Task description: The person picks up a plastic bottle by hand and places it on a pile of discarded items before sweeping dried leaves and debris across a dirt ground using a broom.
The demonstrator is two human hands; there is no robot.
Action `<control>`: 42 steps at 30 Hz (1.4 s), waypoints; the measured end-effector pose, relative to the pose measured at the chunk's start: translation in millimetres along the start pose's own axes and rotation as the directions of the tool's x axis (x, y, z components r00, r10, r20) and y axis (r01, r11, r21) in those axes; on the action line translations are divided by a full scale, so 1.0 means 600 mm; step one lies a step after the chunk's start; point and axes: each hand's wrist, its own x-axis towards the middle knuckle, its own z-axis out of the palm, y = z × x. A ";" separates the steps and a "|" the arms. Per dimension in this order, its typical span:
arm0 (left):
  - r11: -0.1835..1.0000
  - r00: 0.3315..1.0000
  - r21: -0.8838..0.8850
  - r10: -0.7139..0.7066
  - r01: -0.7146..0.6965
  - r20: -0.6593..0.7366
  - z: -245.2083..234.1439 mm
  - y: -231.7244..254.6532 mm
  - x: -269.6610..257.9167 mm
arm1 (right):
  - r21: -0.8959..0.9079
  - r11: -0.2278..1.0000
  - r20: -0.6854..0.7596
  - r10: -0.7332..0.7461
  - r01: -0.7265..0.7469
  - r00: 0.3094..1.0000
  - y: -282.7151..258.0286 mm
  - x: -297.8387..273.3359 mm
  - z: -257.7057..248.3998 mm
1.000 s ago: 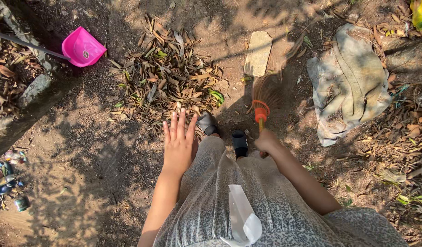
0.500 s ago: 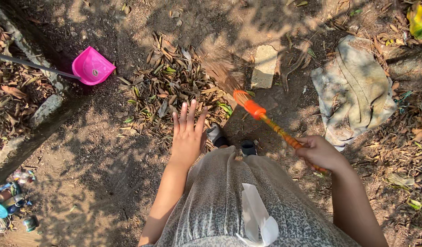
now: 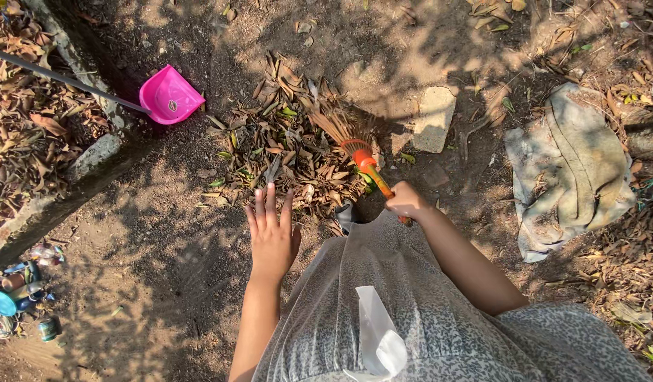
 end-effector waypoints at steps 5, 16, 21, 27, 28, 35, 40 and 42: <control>0.983 0.988 0.160 0.111 -0.093 -0.106 -0.009 0.005 0.051 | -0.009 0.999 -0.035 0.033 -0.033 0.999 -0.047 -0.156 -0.067; 0.940 0.927 -0.035 0.328 -0.339 -0.183 -0.075 0.094 0.224 | 0.477 0.879 -0.313 0.170 -0.001 0.934 0.032 -0.280 -0.297; 0.946 0.940 0.001 0.321 -0.323 -0.114 -0.086 0.137 0.326 | 0.494 0.862 -0.496 0.389 -0.117 0.776 0.105 -0.230 -0.417; 0.939 0.941 0.070 0.337 -0.338 0.024 -0.138 0.228 0.478 | 0.548 0.818 -0.577 0.520 -0.174 0.630 0.130 0.003 -0.534; 0.922 0.927 0.103 0.374 -0.374 0.023 -0.146 0.243 0.502 | 0.647 0.739 -0.457 0.574 -0.189 0.680 0.128 0.027 -0.546; 0.855 0.869 0.159 0.479 -0.494 0.126 -0.182 0.375 0.707 | 0.591 0.795 -0.261 0.349 -0.137 0.900 0.034 0.040 -0.536; 0.815 0.820 0.108 0.572 -0.570 0.015 -0.198 0.447 0.804 | 0.693 0.721 -0.228 0.230 -0.008 0.946 0.009 -0.074 -0.635; 0.798 0.807 0.149 0.590 -0.584 0.001 -0.202 0.464 0.826 | 0.722 0.690 -0.211 0.286 -0.048 0.935 0.002 -0.109 -0.675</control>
